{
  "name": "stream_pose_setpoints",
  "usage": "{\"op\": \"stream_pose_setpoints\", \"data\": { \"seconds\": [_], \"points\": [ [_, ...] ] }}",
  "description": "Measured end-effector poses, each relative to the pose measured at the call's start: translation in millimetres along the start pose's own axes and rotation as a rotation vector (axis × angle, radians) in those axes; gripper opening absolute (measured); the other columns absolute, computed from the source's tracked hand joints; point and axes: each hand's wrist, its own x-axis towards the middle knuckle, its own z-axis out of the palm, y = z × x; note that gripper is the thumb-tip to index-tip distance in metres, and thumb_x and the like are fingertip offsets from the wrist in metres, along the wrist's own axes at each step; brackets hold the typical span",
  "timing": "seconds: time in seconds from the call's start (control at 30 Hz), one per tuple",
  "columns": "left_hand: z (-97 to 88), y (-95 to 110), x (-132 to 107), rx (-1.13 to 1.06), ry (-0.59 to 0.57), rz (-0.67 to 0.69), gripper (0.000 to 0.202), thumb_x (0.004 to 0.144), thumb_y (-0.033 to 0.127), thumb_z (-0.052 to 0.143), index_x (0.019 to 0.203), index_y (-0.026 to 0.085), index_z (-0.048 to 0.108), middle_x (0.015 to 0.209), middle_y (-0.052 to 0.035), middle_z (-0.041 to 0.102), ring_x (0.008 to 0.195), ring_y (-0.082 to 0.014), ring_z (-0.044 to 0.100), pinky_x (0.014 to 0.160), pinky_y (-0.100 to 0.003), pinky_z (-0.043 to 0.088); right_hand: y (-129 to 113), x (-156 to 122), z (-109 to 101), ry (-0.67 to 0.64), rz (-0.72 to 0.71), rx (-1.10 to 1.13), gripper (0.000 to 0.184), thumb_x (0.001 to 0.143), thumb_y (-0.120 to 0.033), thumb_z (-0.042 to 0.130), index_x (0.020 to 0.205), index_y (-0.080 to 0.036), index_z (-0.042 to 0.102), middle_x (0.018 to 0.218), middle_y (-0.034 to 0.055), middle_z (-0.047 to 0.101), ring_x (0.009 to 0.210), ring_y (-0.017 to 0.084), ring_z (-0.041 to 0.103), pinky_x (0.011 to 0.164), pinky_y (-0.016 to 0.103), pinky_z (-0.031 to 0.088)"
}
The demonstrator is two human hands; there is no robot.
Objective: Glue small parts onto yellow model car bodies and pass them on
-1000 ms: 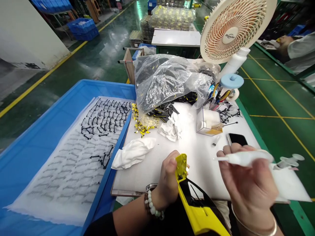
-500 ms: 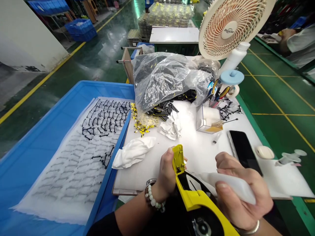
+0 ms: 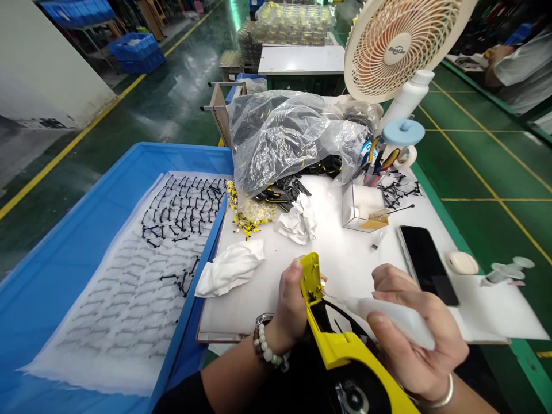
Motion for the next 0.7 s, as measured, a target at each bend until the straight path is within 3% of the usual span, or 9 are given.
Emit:
{"op": "stream_pose_setpoints", "data": {
  "seconds": [0.27, 0.43, 0.6, 0.7],
  "points": [
    [-2.8, -2.5, 0.8, -0.003, -0.018, 0.019, 0.058, 0.074, 0.075, 0.052, 0.076, 0.018, 0.061, 0.067, -0.0017, 0.067, 0.054, -0.0146, 0.059, 0.052, -0.024, 0.045, -7.3, 6.6, 7.0, 0.127, 0.010, 0.023, 0.010, 0.083, -0.022, 0.061, 0.093, -0.023, 0.063, 0.063, 0.0022, 0.050, 0.059, 0.023, 0.049, 0.057, 0.044, 0.041],
    [-0.9, 1.0, -0.4, -0.044, 0.018, -0.027, 0.058, 0.068, 0.075, 0.060, 0.076, 0.018, 0.061, 0.059, 0.0017, 0.061, 0.050, -0.0115, 0.055, 0.048, -0.020, 0.044, -6.5, 13.5, -1.7, 0.333, 0.017, 0.092, 0.011, 0.084, -0.031, 0.064, 0.089, -0.022, 0.065, 0.060, 0.0022, 0.051, 0.052, 0.020, 0.045, 0.054, 0.040, 0.036],
    [-0.4, 1.3, -0.3, -0.050, 0.030, -0.048, 0.059, 0.067, 0.075, 0.060, 0.068, 0.017, 0.060, 0.057, 0.0007, 0.058, 0.049, -0.0111, 0.053, 0.045, -0.020, 0.041, 16.5, 30.0, -17.4, 0.531, -0.008, 0.210, 0.023, 0.082, -0.044, 0.067, 0.080, -0.022, 0.061, 0.050, -0.0039, 0.042, 0.042, 0.015, 0.035, 0.048, 0.033, 0.031],
    [-1.9, -2.2, 1.3, -0.063, 0.043, -0.023, 0.057, 0.071, 0.073, 0.058, 0.067, 0.016, 0.062, 0.061, -0.0012, 0.061, 0.052, -0.0119, 0.055, 0.047, -0.021, 0.042, 41.9, 33.9, -14.6, 0.560, 0.070, 0.124, 0.022, 0.087, -0.047, 0.059, 0.087, -0.026, 0.051, 0.064, -0.0022, 0.047, 0.051, 0.018, 0.046, 0.053, 0.035, 0.040]
  ]
}}
